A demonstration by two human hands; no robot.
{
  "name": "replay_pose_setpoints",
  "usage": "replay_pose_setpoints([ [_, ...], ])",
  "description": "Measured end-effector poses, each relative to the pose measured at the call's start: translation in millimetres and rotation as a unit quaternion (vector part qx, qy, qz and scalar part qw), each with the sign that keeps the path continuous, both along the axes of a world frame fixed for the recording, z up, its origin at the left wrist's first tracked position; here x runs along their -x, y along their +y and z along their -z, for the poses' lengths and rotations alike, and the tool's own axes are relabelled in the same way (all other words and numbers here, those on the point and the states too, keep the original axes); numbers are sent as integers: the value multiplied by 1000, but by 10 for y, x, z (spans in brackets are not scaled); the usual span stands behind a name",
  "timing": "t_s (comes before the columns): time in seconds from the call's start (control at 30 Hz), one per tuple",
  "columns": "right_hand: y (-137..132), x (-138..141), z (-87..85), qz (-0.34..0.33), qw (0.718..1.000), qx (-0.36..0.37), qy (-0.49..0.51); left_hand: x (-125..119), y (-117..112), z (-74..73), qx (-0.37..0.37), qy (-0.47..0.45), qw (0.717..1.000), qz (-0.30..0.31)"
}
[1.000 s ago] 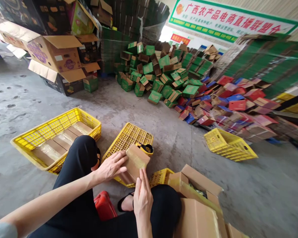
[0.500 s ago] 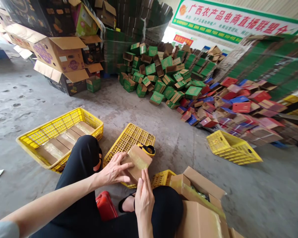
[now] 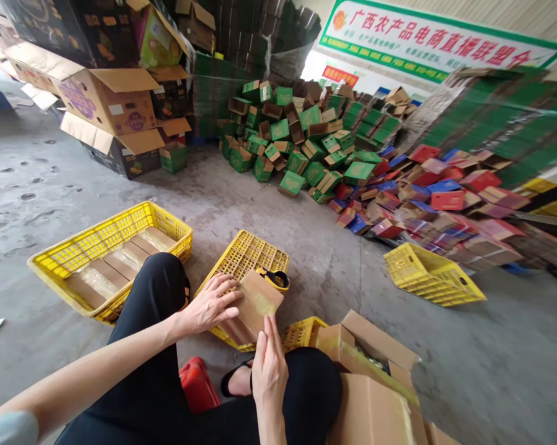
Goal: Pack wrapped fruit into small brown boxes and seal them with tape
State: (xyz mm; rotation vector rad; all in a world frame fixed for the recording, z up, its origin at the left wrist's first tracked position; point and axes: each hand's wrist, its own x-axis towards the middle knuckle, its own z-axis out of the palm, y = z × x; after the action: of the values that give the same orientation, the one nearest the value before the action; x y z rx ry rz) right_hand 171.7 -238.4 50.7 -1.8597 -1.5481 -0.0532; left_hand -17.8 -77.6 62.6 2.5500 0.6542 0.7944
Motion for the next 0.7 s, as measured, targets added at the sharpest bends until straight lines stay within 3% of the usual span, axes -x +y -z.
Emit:
replay_pose_setpoints([
  [0.27, -27, 6, 14, 8, 1000, 17, 9, -72, -207, 89, 40, -11, 999, -22],
  [0.5, -12, 6, -7, 14, 1000, 17, 3, -23, -169, 64, 63, -14, 998, 9],
  [0.7, -8, 8, -23, 14, 1000, 19, 5, -40, -105, 69, 80, -33, 996, -11],
])
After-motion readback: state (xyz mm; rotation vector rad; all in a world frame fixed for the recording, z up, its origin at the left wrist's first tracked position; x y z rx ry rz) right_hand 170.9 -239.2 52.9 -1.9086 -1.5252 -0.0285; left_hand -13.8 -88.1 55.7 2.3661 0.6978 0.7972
